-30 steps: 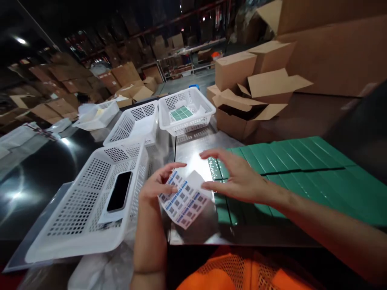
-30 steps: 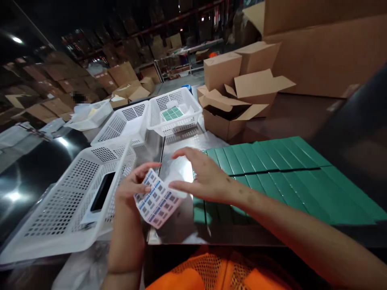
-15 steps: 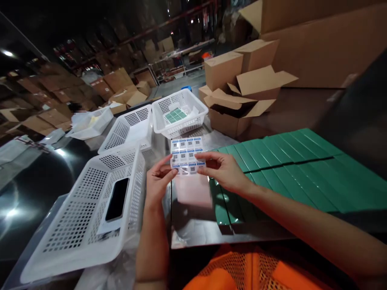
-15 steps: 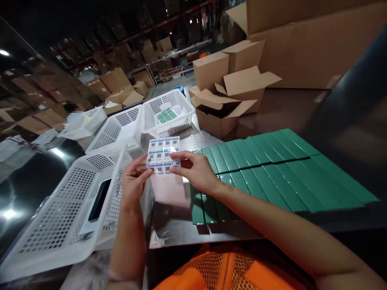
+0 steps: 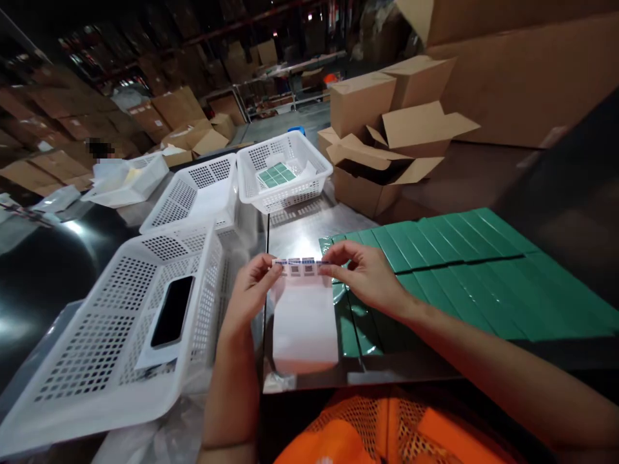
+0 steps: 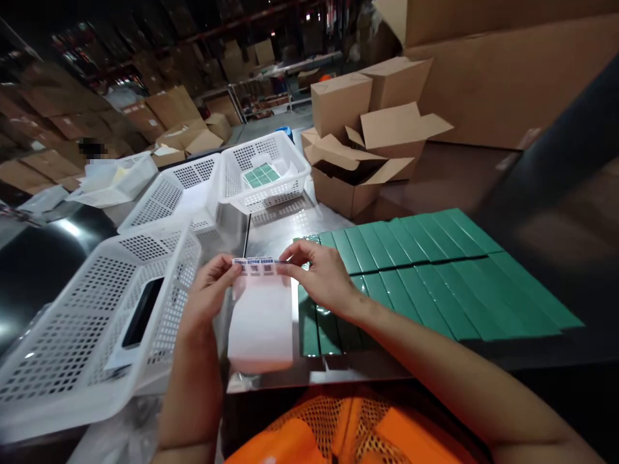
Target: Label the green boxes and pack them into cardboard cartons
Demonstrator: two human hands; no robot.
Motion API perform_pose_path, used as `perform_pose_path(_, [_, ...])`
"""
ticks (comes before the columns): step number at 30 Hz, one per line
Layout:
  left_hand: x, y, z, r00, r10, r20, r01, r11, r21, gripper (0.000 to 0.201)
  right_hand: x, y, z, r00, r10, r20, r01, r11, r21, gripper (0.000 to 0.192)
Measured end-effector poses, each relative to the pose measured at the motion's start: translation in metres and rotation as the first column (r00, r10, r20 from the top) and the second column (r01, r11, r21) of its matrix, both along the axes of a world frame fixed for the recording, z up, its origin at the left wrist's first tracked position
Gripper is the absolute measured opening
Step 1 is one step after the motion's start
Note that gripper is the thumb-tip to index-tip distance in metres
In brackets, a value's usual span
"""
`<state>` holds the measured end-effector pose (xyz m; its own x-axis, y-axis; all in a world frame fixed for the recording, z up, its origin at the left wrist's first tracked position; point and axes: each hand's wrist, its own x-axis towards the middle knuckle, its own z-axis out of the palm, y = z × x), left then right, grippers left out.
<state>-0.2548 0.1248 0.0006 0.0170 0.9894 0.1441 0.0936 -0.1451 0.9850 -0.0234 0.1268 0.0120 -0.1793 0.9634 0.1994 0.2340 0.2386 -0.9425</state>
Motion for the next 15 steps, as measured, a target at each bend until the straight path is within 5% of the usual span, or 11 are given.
perform_pose_path(5, [-0.008, 0.004, 0.0, 0.99, 0.022, 0.14, 0.018, 0.96, -0.279, 0.039, 0.016, 0.018, 0.005, 0.969, 0.001, -0.247, 0.021, 0.996, 0.087, 0.022])
perform_pose_path(9, [-0.018, 0.005, 0.004, 0.98, -0.059, 0.191, 0.134, 0.901, -0.412, 0.037, 0.032, 0.051, -0.005, 0.97, -0.023, -0.241, -0.013, 0.989, -0.145, 0.037])
perform_pose_path(12, [-0.018, 0.007, 0.004, 0.977, -0.102, 0.188, 0.177, 0.88, -0.441, 0.032, 0.033, 0.07, -0.02, 0.986, 0.114, -0.125, -0.154, 0.91, -0.385, 0.042])
perform_pose_path(15, [-0.015, 0.011, -0.001, 0.975, -0.134, 0.178, 0.203, 0.869, -0.452, 0.032, 0.026, 0.081, -0.03, 0.989, 0.128, -0.077, -0.149, 0.853, -0.5, 0.061])
